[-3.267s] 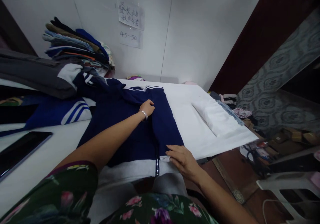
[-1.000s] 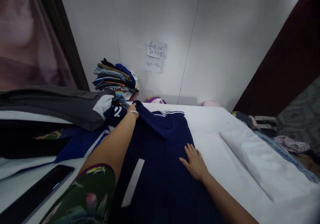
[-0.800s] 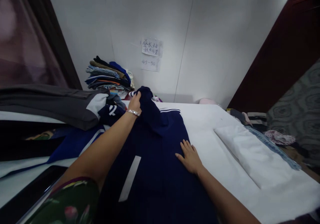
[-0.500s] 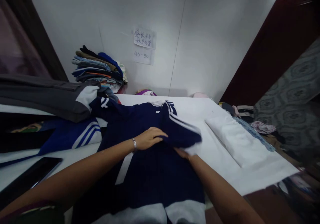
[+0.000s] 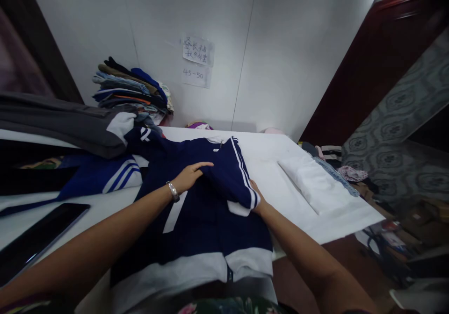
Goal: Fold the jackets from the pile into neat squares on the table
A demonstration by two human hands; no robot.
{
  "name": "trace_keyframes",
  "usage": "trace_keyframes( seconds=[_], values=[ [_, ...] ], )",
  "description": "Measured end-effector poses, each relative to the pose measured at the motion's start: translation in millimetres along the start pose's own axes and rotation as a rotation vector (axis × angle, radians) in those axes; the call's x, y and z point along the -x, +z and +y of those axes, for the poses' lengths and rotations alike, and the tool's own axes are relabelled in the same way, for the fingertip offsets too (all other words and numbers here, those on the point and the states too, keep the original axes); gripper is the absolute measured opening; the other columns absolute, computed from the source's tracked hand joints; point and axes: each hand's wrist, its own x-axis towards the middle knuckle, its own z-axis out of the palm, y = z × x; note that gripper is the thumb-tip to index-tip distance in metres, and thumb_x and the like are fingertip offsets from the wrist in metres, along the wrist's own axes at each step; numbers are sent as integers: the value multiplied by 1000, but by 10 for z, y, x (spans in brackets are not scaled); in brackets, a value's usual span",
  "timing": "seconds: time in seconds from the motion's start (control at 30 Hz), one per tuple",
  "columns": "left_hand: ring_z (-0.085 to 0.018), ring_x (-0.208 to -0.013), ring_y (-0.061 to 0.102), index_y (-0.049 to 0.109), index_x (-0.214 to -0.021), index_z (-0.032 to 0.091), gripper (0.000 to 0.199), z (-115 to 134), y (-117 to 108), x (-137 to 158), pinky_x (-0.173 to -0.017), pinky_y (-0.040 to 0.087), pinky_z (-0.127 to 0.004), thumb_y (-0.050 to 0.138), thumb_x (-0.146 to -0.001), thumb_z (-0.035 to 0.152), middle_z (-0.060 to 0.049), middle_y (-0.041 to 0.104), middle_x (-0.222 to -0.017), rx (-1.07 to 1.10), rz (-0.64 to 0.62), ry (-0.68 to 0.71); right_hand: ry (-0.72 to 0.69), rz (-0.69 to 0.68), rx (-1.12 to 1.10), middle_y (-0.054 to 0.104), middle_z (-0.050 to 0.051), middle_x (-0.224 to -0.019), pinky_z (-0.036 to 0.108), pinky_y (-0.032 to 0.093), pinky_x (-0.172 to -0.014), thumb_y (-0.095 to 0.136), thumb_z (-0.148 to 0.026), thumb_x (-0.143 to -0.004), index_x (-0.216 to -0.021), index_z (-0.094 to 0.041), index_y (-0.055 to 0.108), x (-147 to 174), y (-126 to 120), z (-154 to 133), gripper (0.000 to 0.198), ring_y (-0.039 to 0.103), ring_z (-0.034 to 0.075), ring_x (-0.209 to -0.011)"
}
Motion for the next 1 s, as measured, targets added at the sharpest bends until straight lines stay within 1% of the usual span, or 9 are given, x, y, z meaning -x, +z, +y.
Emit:
trace_keyframes(
  seconds=[0.1,0.2,0.33,0.43,0.57,0.7,0.87,0.93,1.0],
  values=[
    [-23,-123,52,70,-92,23,31,-210,6,-5,-107,35,-30,69,-64,11,-4,65,-121,-22,158,-142,-59,-29,-354,64,5,-122,39,43,-98,58,-37,-82,-127,-22,59,221,-56,-23,47,57,26,-112],
    [-28,-117,56,64,-101,19,38,-403,45,77,-94,47,-36,74,-65,19,-13,61,-124,-22,284,-305,36,-45,-785,70,5,-106,40,48,-89,55,-41,-81,-126,-22,59,464,-89,-115,49,63,25,-96],
    [-29,-98,65,57,-107,13,44,-433,113,277,-70,56,-37,72,-72,35,-22,59,-120,68,280,-399,237,-129,-1242,69,3,-103,35,50,-78,47,-54,-85,-134,-28,47,690,-115,-296,55,63,18,-83],
    [-27,-88,67,58,-101,11,45,-342,187,406,-69,56,-38,68,-75,46,-23,61,-115,267,198,-536,273,-195,-1450,68,4,-100,31,51,-71,49,-58,-85,-128,-27,49,757,-111,-409,53,63,16,-79],
    [-23,-95,66,64,-91,14,35,-175,316,490,-78,54,-32,72,-72,41,-16,68,-106,455,29,-513,337,-157,-1526,67,3,-86,26,51,-58,72,-38,-73,-104,-19,56,771,-101,-532,39,63,17,-75],
    [-22,-85,68,63,-88,15,35,-89,394,545,-72,55,-31,80,-61,30,-10,72,-91,514,12,-430,418,-206,-1511,61,1,-66,26,49,-43,71,-45,-73,-86,-17,53,800,-96,-564,35,60,16,-54],
    [-22,-62,67,59,-92,17,46,-284,339,666,-53,54,-31,82,-55,32,-5,70,-70,221,25,-549,520,-316,-1369,57,-3,-56,25,52,-39,68,-54,-73,-87,-16,52,906,-117,-411,44,57,12,-44],
    [-19,-53,64,58,-93,17,48,-341,303,718,-47,51,-29,81,-55,35,-3,68,-64,123,-12,-611,488,-391,-1319,61,-1,-63,23,51,-38,68,-54,-73,-96,-17,51,949,-181,-348,47,62,14,-47],
    [-18,-53,64,58,-93,16,50,-324,282,762,-47,52,-28,80,-55,40,-4,69,-66,139,-83,-644,419,-465,-1268,64,0,-70,21,50,-38,69,-52,-72,-105,-18,50,978,-274,-309,51,65,16,-50]
  ],
)
